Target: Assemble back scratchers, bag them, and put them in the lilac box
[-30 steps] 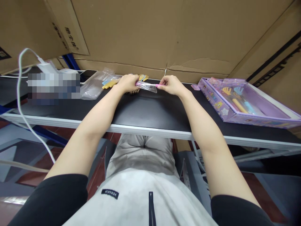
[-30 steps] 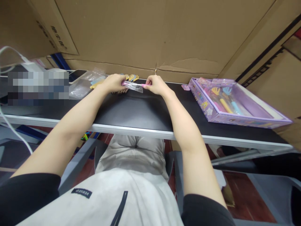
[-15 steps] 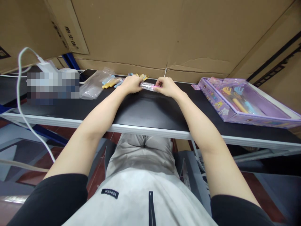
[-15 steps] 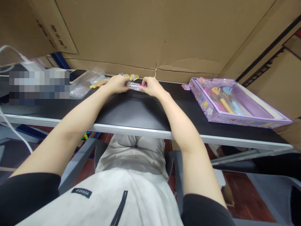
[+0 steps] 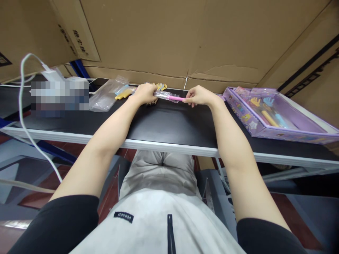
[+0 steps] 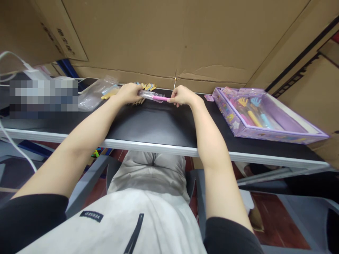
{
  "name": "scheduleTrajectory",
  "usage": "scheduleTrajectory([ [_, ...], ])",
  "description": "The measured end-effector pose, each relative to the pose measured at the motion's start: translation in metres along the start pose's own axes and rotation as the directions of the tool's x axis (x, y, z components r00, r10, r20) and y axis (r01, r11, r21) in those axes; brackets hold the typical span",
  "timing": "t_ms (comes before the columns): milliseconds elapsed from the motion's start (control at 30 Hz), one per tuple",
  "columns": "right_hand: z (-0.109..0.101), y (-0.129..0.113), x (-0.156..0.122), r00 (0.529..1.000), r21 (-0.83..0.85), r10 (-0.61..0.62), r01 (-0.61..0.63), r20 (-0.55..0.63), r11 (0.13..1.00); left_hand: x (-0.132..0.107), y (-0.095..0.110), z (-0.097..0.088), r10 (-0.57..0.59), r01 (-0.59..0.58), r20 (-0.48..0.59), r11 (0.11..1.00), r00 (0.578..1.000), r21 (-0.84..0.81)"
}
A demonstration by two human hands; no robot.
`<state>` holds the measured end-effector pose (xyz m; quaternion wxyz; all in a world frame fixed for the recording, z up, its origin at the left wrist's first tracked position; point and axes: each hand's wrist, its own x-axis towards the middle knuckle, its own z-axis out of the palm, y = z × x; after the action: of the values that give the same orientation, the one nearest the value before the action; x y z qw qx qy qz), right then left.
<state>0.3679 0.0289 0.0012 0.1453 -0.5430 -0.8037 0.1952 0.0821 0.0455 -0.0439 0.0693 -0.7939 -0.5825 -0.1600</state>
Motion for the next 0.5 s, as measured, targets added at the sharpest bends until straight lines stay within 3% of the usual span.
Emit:
scheduleTrajectory([
  [200,0.007,0.004,0.006,0.998,0.014,-0.031,0.032,-0.061,0.999,-0.002,0.004,-0.003,0.025,-0.025,-0.018,1.000,1.000,0.013],
  [500,0.016,-0.011,0.002,0.993,0.249,-0.112,0.117,-0.033,0.962,-0.003,0.005,-0.004,0.051,-0.053,-0.035,0.997,0.998,-0.049],
])
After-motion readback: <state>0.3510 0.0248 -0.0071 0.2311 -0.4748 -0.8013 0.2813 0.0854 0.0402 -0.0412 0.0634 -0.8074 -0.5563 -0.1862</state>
